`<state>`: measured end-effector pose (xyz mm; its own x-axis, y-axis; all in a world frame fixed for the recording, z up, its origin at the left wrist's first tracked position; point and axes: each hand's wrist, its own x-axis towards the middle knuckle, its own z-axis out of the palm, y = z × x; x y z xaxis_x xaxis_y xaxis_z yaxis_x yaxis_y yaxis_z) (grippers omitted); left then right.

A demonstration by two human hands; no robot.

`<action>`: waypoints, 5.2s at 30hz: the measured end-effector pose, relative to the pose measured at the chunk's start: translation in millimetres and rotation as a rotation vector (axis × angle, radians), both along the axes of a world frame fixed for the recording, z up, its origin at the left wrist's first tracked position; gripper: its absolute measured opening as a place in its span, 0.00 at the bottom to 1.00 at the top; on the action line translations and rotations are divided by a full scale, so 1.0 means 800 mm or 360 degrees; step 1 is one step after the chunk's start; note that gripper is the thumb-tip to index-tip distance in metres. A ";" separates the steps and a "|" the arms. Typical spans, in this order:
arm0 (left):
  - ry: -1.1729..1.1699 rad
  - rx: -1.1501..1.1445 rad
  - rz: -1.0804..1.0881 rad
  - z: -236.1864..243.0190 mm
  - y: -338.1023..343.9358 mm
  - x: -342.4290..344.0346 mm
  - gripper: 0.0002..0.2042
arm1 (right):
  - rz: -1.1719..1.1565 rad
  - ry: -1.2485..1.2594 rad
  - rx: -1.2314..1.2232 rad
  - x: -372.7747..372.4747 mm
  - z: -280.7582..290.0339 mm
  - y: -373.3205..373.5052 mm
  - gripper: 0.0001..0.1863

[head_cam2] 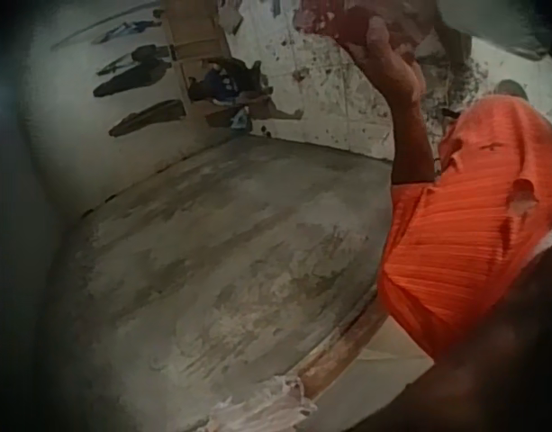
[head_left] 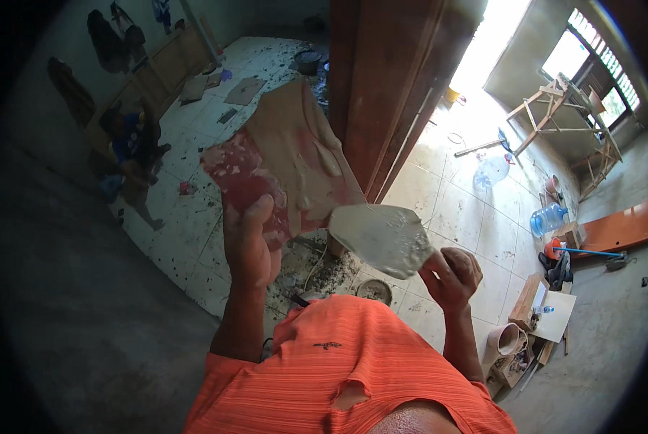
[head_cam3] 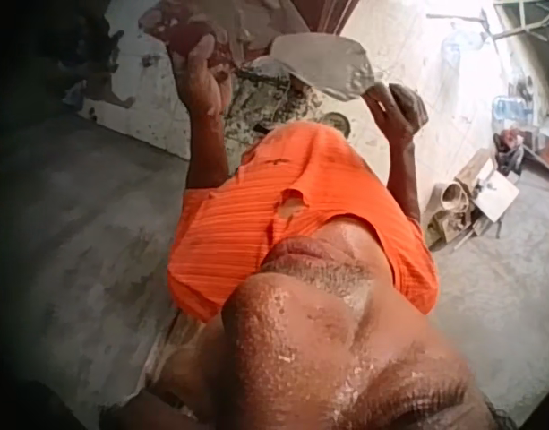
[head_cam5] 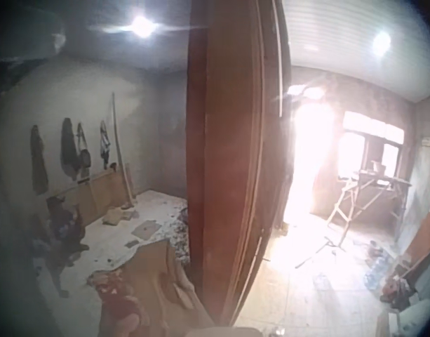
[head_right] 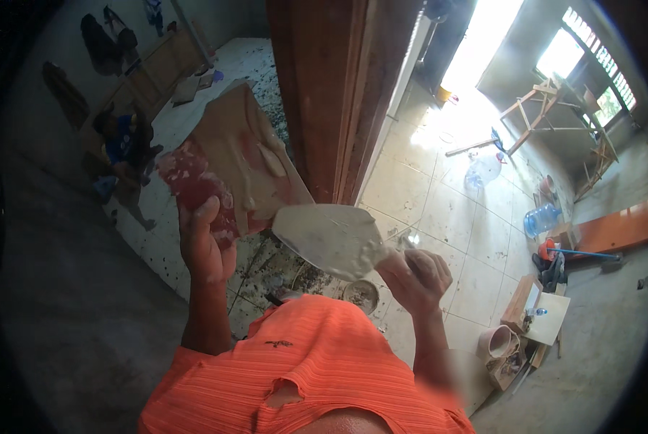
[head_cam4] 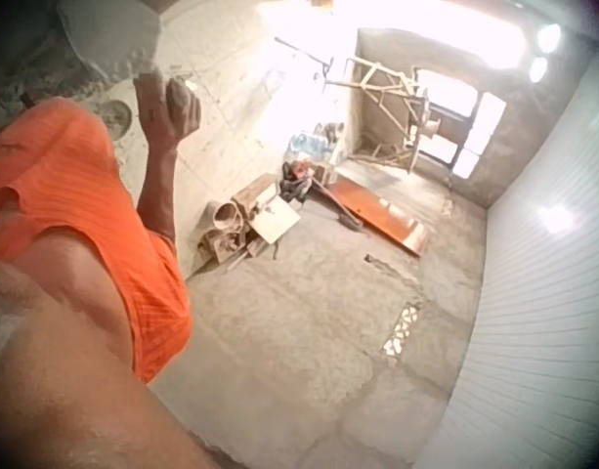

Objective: The person applies plaster to a wall and a door frame using a putty knife and a trowel, taking mortar from a bucket.

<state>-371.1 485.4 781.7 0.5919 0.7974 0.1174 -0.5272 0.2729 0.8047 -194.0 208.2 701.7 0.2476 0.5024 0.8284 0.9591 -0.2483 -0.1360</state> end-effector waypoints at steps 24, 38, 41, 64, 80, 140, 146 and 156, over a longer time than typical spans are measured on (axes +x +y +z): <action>0.0135 0.1486 0.0425 -0.074 -0.050 0.029 0.07 | -0.0215 0.0108 0.0461 0.000 0.065 0.091 0.25; 0.0135 0.0586 0.0369 -0.113 -0.006 0.022 0.27 | 0.0078 0.1262 0.0137 0.103 0.287 -0.007 0.18; 0.0147 0.0527 0.0417 -0.113 -0.015 0.032 0.27 | -0.0031 0.1132 0.0009 0.110 0.317 -0.006 0.16; 0.0051 0.0601 0.0378 -0.066 0.040 0.004 0.23 | 0.0330 0.1612 0.1245 0.019 0.183 0.152 0.20; 0.0163 0.0481 0.0388 -0.074 0.069 -0.015 0.17 | 0.0049 0.1373 0.1017 -0.009 0.062 0.141 0.18; 0.0179 0.0290 0.0660 -0.069 -0.003 0.006 0.33 | -0.0890 -0.0538 0.0438 0.167 0.144 0.071 0.13; 0.0080 0.0142 0.0622 -0.072 -0.003 0.007 0.28 | -0.0755 -0.0761 0.0488 0.185 0.211 0.076 0.23; 0.0032 0.0037 0.0530 -0.096 0.020 0.009 0.29 | -0.0793 -0.0367 0.0731 0.169 0.150 0.062 0.24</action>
